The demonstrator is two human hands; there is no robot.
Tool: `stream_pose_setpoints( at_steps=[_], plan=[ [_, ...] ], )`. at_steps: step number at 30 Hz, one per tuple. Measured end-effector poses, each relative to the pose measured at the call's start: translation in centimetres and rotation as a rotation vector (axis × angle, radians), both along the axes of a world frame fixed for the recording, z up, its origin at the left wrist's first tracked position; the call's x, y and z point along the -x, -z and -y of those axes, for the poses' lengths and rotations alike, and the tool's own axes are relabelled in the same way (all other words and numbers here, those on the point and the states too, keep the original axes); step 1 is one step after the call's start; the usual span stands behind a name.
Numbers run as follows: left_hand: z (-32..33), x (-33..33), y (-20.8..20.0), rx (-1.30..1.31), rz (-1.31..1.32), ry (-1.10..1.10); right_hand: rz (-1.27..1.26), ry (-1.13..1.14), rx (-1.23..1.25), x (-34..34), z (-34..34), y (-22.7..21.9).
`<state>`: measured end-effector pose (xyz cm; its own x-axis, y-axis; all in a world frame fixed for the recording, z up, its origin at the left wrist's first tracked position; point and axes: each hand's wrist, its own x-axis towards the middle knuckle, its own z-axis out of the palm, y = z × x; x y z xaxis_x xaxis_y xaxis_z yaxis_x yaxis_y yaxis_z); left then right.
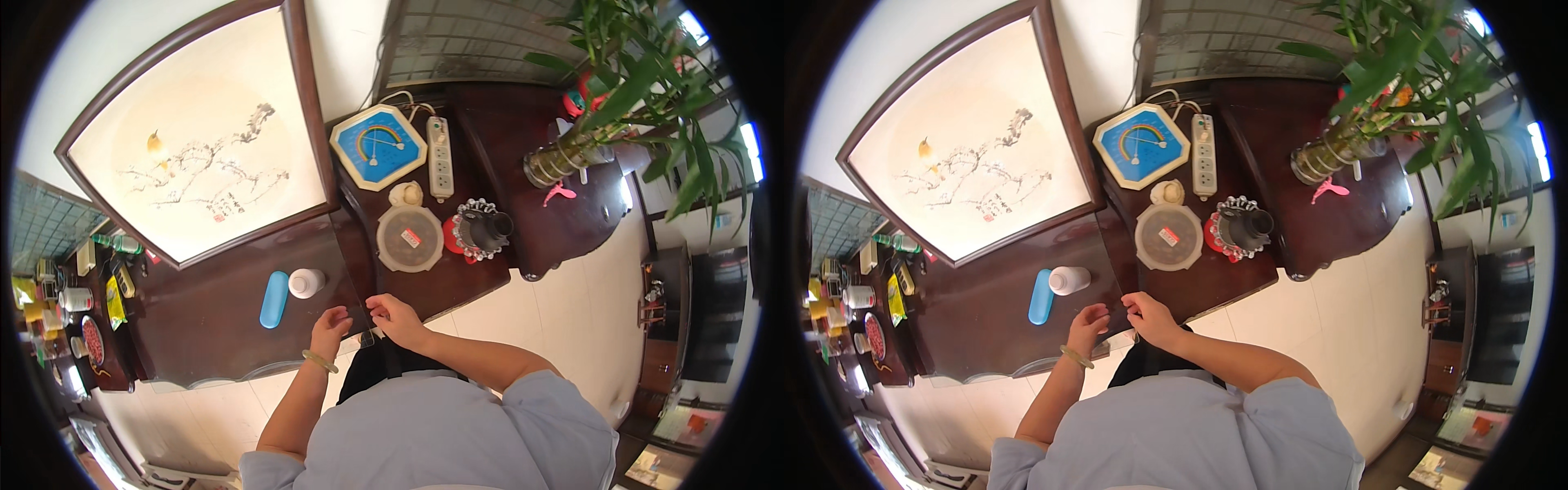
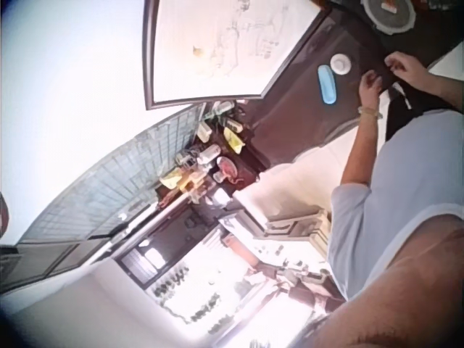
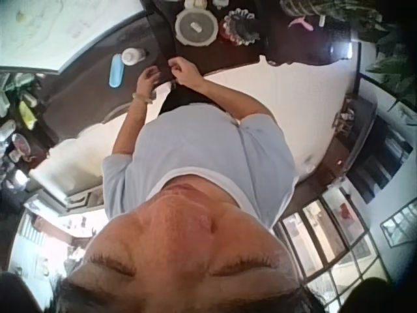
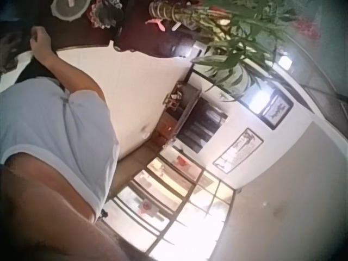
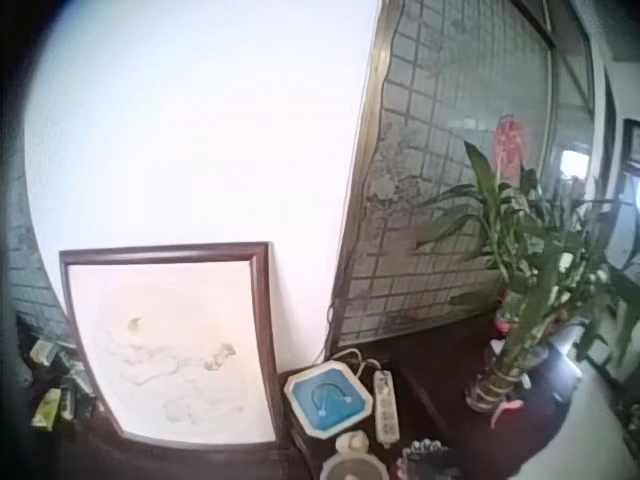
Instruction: The person places several bottles on a cabinet, adjusts a framed picture, picks up a dustpan and brush, walks through a doorway, and places a book into a cabinet. The actions involve moving and arranging household items across different rooms.
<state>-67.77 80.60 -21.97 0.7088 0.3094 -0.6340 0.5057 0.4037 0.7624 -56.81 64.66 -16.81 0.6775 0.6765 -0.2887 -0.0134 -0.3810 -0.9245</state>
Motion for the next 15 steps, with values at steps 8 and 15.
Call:
stream_pose_setpoints(
  at_steps=[8, 15],
  plan=[
    [3.9, -3.4, -5.6, -0.019, 0.128, 0.048, 0.045, 0.042, -0.068, -0.6, 2.6, -3.3],
    [10.6, -6.8, -9.1, -0.105, 0.252, 0.09, 0.107, 0.051, -0.082, -3.1, 10.9, -6.3]
  ],
)
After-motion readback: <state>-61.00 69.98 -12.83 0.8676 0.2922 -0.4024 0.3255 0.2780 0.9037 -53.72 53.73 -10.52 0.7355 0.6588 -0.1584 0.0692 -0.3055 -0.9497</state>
